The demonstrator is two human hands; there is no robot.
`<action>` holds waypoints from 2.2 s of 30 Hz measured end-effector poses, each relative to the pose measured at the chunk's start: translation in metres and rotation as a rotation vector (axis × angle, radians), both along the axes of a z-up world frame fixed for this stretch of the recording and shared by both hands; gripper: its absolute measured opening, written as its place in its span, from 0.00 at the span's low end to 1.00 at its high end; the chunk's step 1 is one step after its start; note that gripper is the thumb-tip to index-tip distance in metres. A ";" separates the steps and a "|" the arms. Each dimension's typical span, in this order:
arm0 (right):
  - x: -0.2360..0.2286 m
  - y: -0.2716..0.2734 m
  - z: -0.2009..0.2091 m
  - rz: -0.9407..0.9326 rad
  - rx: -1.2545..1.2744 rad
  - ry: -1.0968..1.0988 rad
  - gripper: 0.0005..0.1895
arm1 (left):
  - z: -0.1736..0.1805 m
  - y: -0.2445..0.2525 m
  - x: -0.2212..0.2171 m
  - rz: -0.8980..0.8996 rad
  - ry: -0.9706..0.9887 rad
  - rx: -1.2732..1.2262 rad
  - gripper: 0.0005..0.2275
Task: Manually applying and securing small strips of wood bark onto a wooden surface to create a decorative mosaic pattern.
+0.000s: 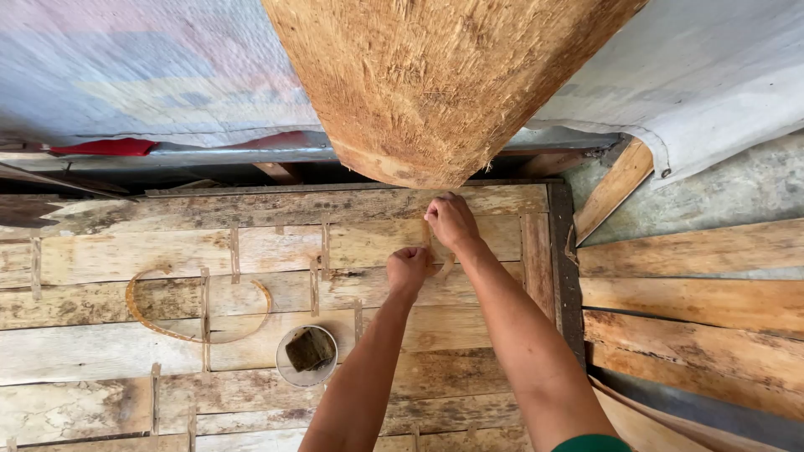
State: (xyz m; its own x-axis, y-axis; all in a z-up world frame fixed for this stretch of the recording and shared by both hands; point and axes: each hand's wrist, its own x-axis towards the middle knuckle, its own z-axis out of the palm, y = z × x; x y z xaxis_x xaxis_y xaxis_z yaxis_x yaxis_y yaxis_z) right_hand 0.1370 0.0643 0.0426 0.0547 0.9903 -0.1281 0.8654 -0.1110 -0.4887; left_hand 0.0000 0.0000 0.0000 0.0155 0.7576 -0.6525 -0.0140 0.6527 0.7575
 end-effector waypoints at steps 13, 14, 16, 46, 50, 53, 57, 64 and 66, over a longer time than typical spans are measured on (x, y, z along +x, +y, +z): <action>0.001 0.007 0.000 -0.075 -0.126 0.040 0.08 | 0.011 0.005 -0.003 -0.019 0.004 -0.100 0.12; 0.003 0.008 -0.001 -0.107 -0.143 0.111 0.09 | 0.007 0.004 -0.002 -0.009 0.012 -0.074 0.11; 0.004 0.009 0.001 -0.138 -0.159 0.180 0.10 | 0.003 0.005 0.000 0.001 0.019 -0.046 0.11; 0.005 0.006 -0.001 -0.064 -0.108 0.163 0.21 | -0.007 0.002 0.002 0.054 -0.057 -0.068 0.11; 0.002 0.012 -0.004 -0.063 -0.085 0.105 0.22 | 0.001 -0.001 0.003 -0.033 0.130 0.137 0.10; 0.002 0.023 -0.012 -0.137 -0.226 0.089 0.21 | 0.028 0.003 0.009 -0.235 0.446 0.326 0.07; 0.000 0.035 -0.021 -0.215 -0.394 0.064 0.18 | 0.006 0.002 0.027 -0.559 0.587 0.401 0.08; 0.004 0.033 0.002 -0.068 -0.420 0.013 0.23 | 0.040 -0.032 0.032 -0.484 0.410 0.454 0.08; 0.011 0.027 -0.020 0.007 -0.308 -0.005 0.24 | 0.030 -0.035 0.022 -0.339 0.289 0.453 0.07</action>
